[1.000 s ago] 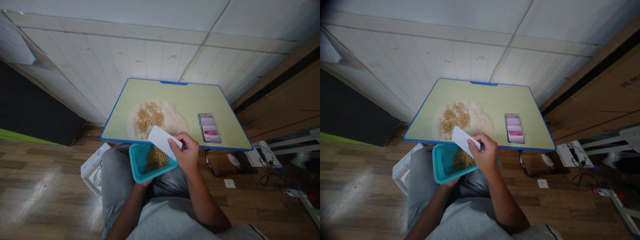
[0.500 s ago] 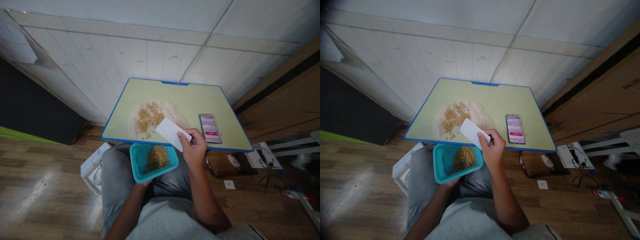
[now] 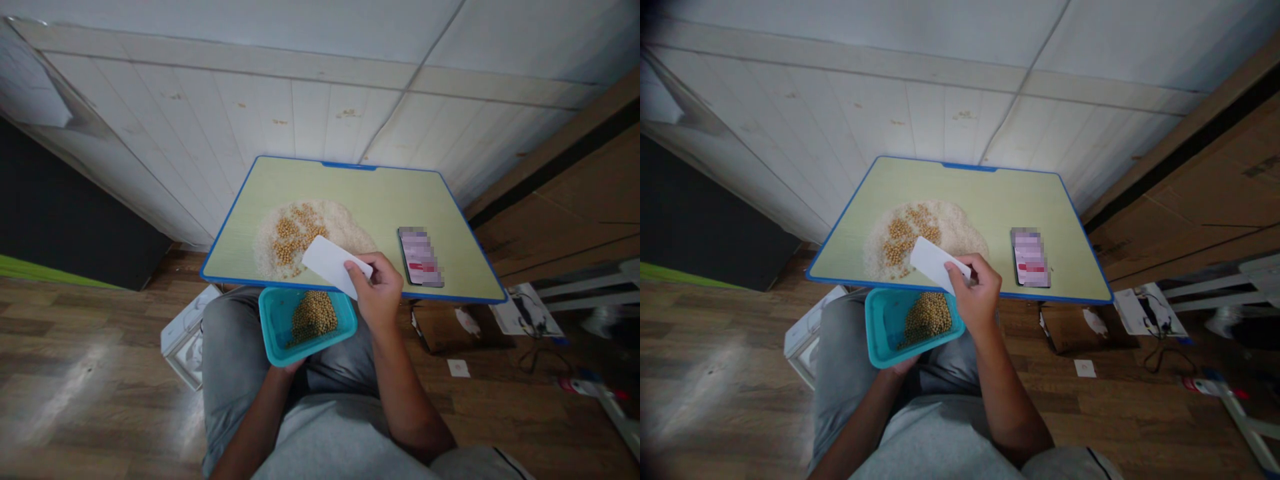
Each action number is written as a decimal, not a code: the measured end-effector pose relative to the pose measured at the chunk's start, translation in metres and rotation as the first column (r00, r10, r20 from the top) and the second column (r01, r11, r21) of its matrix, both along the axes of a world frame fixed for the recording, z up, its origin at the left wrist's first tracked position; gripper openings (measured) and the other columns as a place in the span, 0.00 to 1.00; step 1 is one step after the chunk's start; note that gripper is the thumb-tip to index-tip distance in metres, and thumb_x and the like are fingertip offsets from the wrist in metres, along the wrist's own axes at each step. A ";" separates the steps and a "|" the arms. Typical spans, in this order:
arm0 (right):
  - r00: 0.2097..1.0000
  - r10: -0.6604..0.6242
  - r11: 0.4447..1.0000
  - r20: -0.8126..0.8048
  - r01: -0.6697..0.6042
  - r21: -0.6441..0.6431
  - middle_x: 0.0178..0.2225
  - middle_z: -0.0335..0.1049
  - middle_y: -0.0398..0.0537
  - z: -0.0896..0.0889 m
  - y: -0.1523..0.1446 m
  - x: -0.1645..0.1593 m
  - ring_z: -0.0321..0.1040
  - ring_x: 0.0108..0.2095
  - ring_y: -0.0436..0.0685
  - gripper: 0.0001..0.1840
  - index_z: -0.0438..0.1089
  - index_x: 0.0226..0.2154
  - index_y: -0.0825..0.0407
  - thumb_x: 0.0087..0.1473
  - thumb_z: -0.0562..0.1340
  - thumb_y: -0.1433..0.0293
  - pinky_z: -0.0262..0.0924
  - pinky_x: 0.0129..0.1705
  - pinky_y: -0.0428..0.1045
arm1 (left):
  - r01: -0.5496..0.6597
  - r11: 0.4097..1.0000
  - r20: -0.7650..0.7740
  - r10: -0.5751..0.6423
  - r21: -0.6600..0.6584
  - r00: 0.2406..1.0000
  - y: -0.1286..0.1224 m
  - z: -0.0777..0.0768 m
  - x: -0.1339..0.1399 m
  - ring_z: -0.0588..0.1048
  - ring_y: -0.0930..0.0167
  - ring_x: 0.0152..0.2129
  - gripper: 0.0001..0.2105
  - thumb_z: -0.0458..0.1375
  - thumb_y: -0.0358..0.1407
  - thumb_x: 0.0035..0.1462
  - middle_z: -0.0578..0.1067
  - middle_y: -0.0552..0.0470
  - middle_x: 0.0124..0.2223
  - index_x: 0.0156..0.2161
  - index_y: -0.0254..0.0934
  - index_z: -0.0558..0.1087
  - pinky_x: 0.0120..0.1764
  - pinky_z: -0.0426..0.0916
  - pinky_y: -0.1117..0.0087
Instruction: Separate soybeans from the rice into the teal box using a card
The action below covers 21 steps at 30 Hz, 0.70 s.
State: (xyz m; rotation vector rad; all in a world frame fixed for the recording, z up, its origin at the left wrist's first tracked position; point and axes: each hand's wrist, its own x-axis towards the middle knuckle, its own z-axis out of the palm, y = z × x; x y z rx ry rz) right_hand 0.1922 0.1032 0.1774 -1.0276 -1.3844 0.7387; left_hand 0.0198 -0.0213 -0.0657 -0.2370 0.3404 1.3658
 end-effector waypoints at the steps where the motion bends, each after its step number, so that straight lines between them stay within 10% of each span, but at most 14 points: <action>1: 1.000 -0.005 1.000 -0.002 0.005 0.001 0.27 0.76 0.42 0.000 0.000 0.000 0.69 0.28 0.53 0.07 0.77 0.31 0.49 0.58 0.70 0.65 0.62 0.30 0.47 | -0.012 1.000 -0.016 0.012 -0.017 1.000 0.000 0.001 0.001 0.69 0.57 0.70 0.33 0.37 0.55 0.74 0.77 0.48 0.67 0.68 0.44 0.73 0.72 0.57 0.43; 21: 0.991 0.002 0.999 -0.134 -0.008 -0.040 0.23 0.70 0.38 -0.015 0.006 -0.007 0.64 0.24 0.50 0.12 0.73 0.28 0.50 0.54 0.72 0.61 0.57 0.26 0.45 | -0.017 0.998 0.030 0.015 0.064 0.999 0.001 -0.002 0.000 0.68 0.58 0.70 0.34 0.37 0.55 0.74 0.76 0.45 0.68 0.69 0.41 0.73 0.73 0.55 0.46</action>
